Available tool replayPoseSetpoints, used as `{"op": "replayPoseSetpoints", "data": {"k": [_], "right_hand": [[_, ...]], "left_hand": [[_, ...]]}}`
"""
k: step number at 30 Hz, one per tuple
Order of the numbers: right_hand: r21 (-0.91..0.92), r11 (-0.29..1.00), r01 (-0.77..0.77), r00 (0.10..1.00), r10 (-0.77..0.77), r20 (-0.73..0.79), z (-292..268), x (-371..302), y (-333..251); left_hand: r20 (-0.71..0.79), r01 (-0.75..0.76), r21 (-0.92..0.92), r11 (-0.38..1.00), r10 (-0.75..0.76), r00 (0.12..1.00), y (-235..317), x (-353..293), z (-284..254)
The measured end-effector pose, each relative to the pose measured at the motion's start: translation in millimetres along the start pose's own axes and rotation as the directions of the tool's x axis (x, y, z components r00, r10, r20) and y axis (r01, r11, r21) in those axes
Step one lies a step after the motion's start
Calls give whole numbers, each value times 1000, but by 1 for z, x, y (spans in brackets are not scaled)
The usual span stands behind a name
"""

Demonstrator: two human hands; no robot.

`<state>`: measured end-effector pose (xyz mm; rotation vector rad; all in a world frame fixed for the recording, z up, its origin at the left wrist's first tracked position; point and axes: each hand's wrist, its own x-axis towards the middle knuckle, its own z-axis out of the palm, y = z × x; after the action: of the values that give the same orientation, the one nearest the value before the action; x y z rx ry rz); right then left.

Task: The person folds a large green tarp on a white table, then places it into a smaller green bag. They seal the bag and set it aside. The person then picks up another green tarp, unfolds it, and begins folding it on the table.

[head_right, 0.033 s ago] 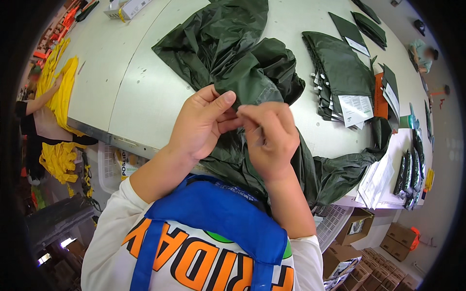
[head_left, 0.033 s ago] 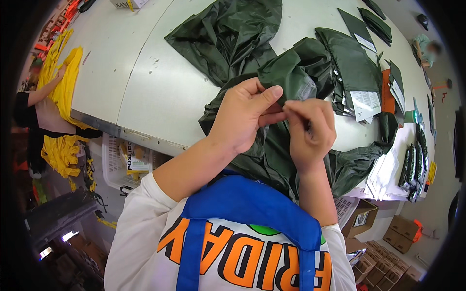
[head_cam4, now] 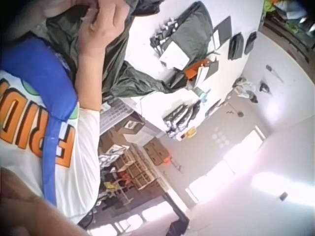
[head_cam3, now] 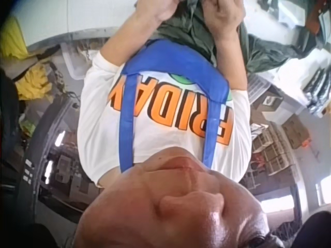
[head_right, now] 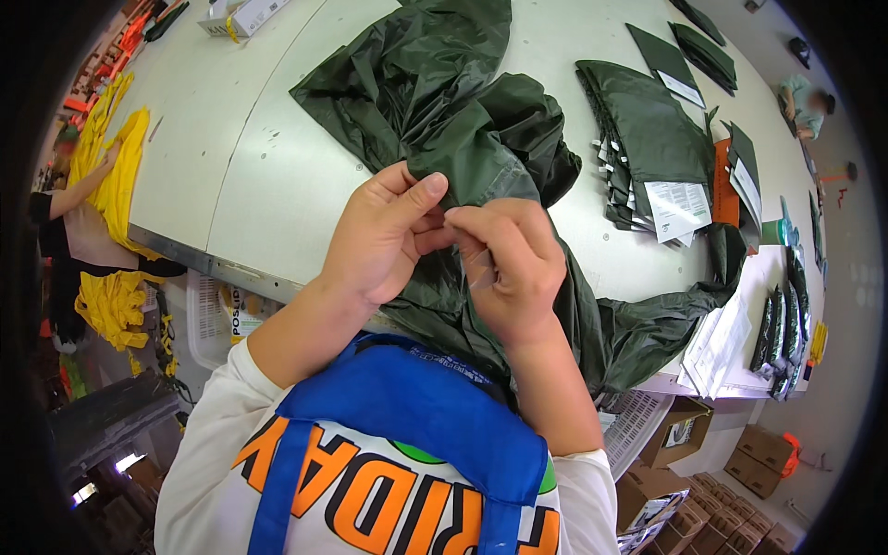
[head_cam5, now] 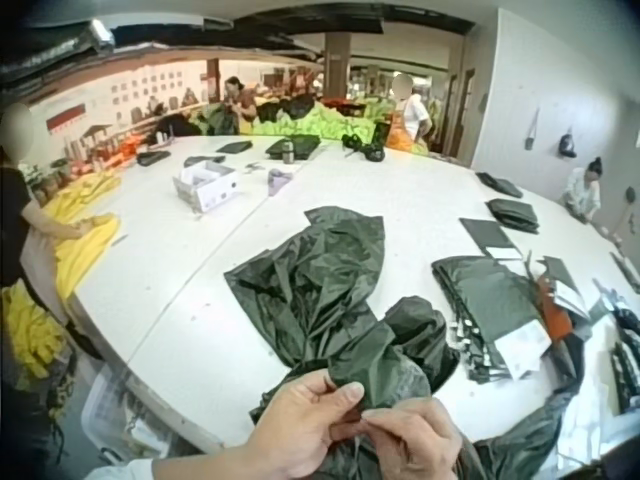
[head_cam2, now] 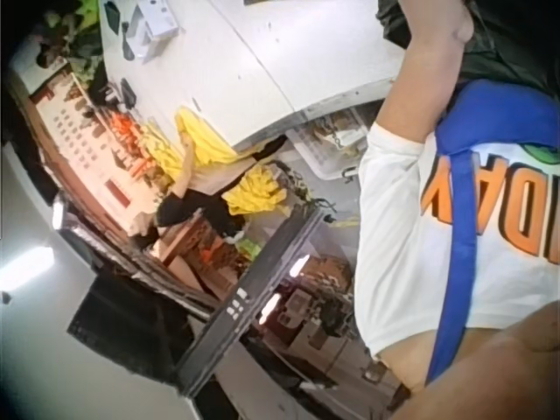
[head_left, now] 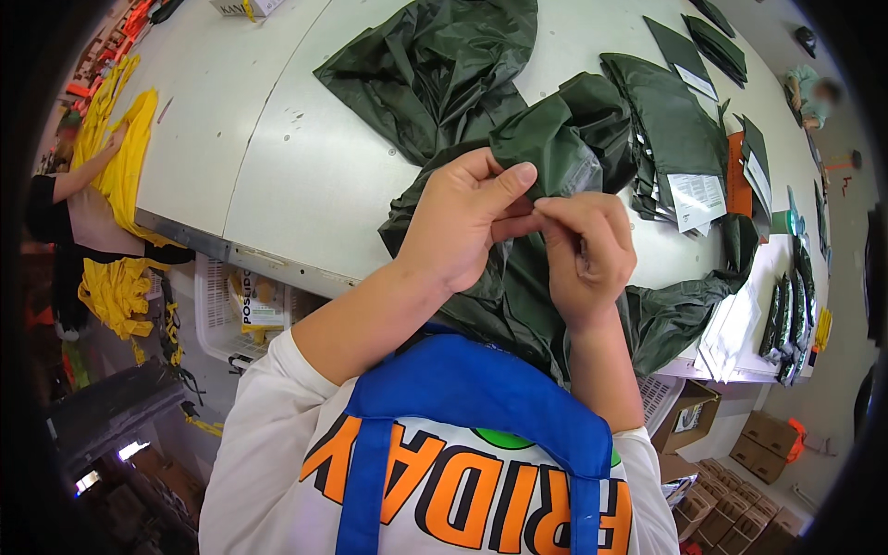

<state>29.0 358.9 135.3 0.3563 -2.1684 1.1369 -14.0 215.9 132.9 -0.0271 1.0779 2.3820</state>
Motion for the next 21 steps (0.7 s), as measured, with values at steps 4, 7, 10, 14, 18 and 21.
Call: {"op": "replayPoseSetpoints", "data": {"k": [4, 7, 10, 14, 18, 21], "right_hand": [[233, 900, -368, 930, 357, 91, -25, -10, -1], [29, 939, -342, 936, 337, 98, -34, -14, 2], [-166, 954, -249, 954, 271, 129, -29, -4, -10], [-107, 974, -197, 975, 207, 86, -23, -1, -8], [-92, 978, -188, 979, 194, 61, -21, 0, -9], [-71, 981, -181, 982, 184, 39, -20, -1, -8]], "left_hand": [[-46, -6, -55, 998, 3, 999, 8, -4, 4], [-21, 6, -65, 998, -8, 1000, 8, -5, 2], [-16, 24, -83, 996, -25, 1000, 6, -4, 2], [-3, 28, -57, 998, -28, 1000, 5, -5, 4], [-1, 40, -35, 999, -40, 999, 4, -4, 4], [-1, 31, -31, 999, -31, 1000, 4, -3, 6]]}}
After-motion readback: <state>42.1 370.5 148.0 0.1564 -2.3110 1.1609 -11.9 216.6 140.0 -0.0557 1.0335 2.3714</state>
